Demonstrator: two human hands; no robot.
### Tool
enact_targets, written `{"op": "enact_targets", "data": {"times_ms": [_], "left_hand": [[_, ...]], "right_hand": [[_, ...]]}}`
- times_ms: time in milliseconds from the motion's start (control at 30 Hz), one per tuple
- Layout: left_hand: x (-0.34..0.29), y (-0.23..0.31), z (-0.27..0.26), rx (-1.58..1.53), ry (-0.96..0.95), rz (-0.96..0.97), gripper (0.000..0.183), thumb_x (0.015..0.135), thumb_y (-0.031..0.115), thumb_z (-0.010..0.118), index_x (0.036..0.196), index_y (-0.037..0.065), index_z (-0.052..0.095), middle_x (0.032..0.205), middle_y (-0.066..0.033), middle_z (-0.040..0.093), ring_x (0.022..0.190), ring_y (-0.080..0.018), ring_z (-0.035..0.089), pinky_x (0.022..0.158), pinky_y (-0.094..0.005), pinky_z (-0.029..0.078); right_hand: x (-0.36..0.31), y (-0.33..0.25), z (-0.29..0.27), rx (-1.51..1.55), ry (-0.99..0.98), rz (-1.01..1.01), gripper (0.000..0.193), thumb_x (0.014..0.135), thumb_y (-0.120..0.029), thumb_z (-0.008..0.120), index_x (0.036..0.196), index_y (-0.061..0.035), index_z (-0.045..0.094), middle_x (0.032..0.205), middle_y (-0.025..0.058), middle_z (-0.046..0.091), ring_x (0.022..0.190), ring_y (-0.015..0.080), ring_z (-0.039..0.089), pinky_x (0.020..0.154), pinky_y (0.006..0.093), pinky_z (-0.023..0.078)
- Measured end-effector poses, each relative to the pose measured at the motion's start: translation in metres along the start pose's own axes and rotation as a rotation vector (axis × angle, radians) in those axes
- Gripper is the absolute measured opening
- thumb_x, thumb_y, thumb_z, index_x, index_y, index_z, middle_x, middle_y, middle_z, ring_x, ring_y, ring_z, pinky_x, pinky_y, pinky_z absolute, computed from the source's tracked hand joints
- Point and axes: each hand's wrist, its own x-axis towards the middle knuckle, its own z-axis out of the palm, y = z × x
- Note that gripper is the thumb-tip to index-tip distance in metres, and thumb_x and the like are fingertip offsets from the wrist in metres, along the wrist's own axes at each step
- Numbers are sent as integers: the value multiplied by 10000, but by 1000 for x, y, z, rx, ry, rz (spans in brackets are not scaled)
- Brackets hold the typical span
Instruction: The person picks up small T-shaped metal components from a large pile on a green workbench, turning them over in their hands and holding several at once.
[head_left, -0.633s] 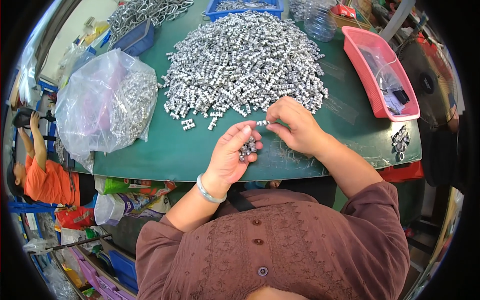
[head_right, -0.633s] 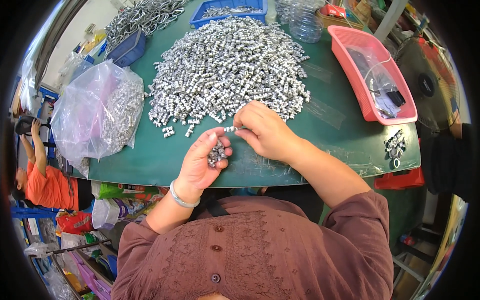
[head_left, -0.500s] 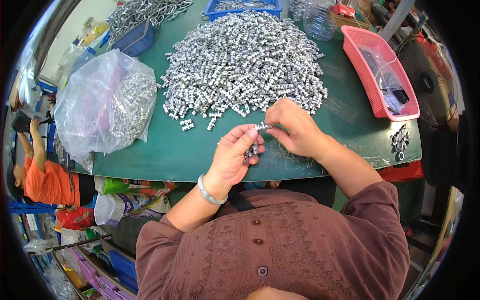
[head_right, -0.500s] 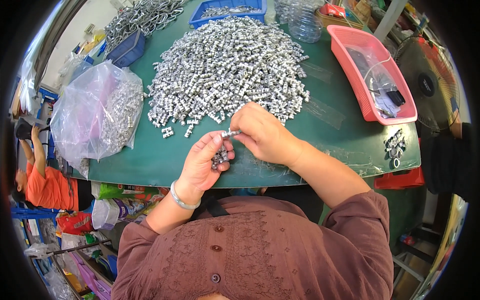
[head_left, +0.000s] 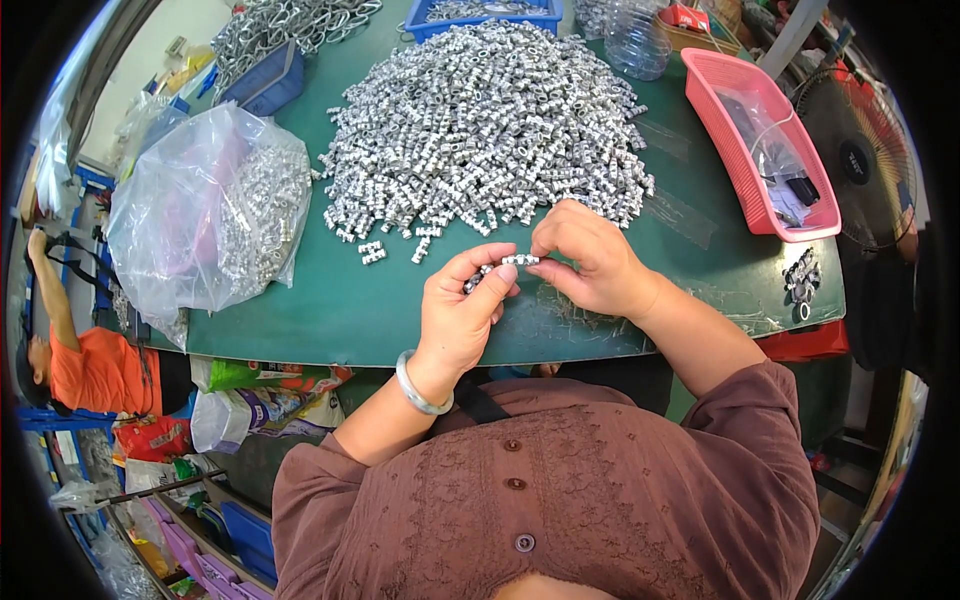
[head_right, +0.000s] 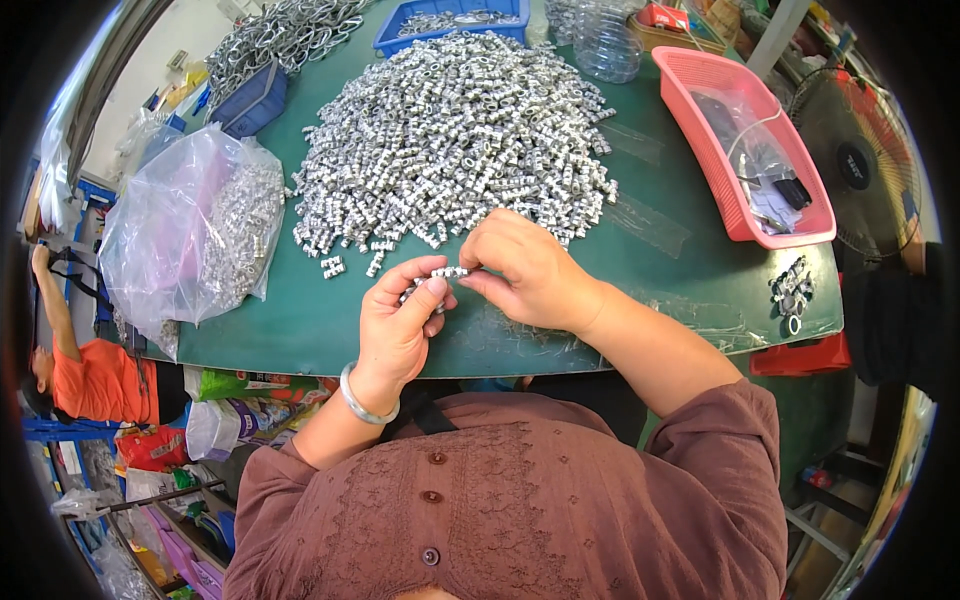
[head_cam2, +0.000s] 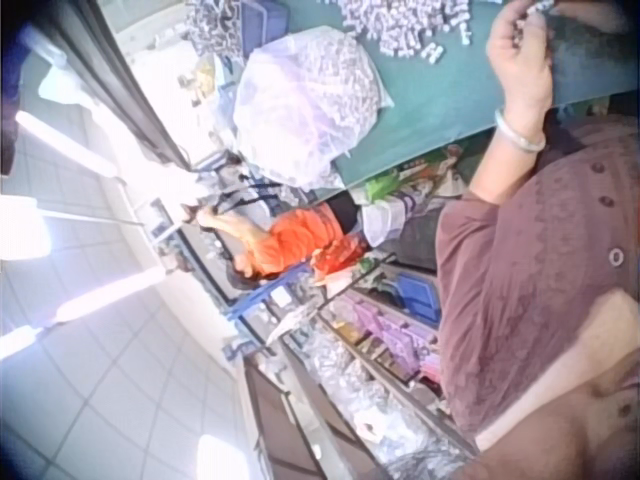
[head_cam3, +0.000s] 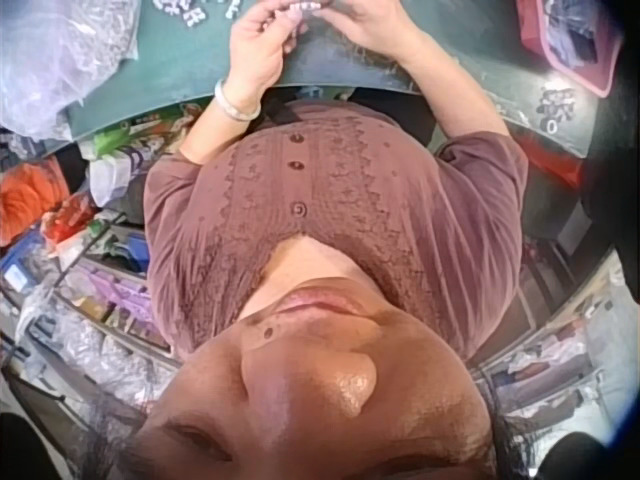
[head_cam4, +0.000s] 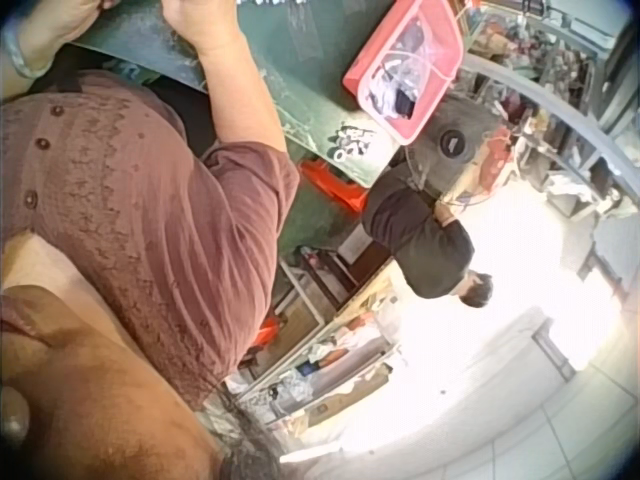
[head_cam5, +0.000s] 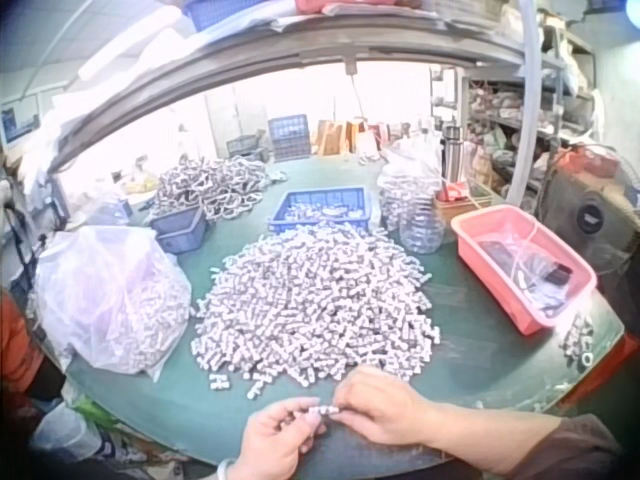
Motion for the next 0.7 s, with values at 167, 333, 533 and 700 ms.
{"op": "enact_targets", "data": {"times_ms": [167, 333, 533, 700], "left_hand": [[0, 0, 0, 2, -7, 8, 204, 841, 53, 581, 1044, 26, 574, 777, -29, 590, 669, -79, 551, 471, -158, 357], [4, -2, -5, -179, -55, -119, 150, 867, 72, 529, 1011, 44, 559, 799, -44, 570, 687, -109, 533, 462, -179, 354], [11, -3, -18, -602, -137, -266, 109, 825, 135, 518, 911, 76, 548, 860, -76, 551, 745, -198, 527, 460, -202, 373], [11, 0, -18, -674, -112, -320, 162, 821, 172, 510, 941, 76, 561, 924, -91, 547, 777, -227, 511, 464, -223, 391]], "right_hand": [[0, 1, 0, 12, -2, 3, 226, 623, 20, 669, 767, -52, 510, 743, 65, 532, 703, 255, 511, 611, 344, 417], [1, 2, -2, -25, -9, 16, 211, 641, -4, 670, 789, -51, 527, 751, 70, 539, 711, 268, 516, 626, 353, 419], [-1, 23, -11, -376, 77, 125, 146, 688, -46, 638, 820, -72, 579, 784, 56, 546, 778, 265, 515, 712, 364, 389], [-1, 25, 2, -561, -118, 111, 101, 690, -154, 649, 760, -95, 606, 811, 32, 515, 843, 222, 486, 777, 361, 349]]}}
